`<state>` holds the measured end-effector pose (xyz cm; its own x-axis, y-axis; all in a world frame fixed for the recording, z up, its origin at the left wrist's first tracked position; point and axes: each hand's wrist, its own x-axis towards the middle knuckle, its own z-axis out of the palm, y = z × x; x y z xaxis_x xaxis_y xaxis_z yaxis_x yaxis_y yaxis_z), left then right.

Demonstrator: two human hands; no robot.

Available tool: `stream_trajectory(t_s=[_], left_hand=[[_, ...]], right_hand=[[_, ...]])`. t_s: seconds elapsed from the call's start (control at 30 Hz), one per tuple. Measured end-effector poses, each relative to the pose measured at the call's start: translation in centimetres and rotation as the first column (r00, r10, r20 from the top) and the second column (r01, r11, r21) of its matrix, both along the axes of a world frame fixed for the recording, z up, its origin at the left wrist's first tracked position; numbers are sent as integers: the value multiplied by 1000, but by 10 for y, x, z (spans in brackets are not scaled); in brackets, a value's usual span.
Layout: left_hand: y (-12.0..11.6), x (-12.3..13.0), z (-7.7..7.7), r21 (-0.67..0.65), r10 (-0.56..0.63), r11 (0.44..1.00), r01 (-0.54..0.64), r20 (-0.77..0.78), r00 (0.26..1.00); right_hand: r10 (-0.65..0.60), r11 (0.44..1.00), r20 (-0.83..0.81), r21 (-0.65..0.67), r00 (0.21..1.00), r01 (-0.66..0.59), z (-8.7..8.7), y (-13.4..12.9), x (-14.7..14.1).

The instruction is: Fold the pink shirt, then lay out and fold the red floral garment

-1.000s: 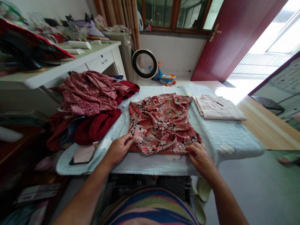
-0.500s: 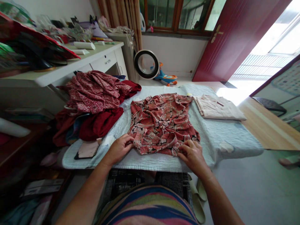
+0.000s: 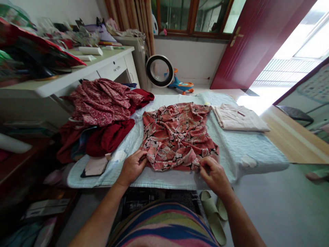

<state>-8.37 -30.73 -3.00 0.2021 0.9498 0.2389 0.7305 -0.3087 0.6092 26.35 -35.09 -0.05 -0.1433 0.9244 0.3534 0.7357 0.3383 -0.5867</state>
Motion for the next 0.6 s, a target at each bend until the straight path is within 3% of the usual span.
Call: stream_trajectory(t_s=[0.23, 0.47, 0.6], left_hand=[[-2, -2, -1, -19, 15, 1000, -13, 79, 997], [-1, -1, 8, 172, 39, 985, -25, -78, 996], [-4, 2, 7, 129, -18, 991, 25, -51, 999]], right_hand=[[-49, 993, -19, -112, 999, 46, -2, -1, -4], [-101, 964, 67, -241, 993, 115, -6, -7, 2], [-65, 957, 95, -276, 993, 89, -8, -14, 10]])
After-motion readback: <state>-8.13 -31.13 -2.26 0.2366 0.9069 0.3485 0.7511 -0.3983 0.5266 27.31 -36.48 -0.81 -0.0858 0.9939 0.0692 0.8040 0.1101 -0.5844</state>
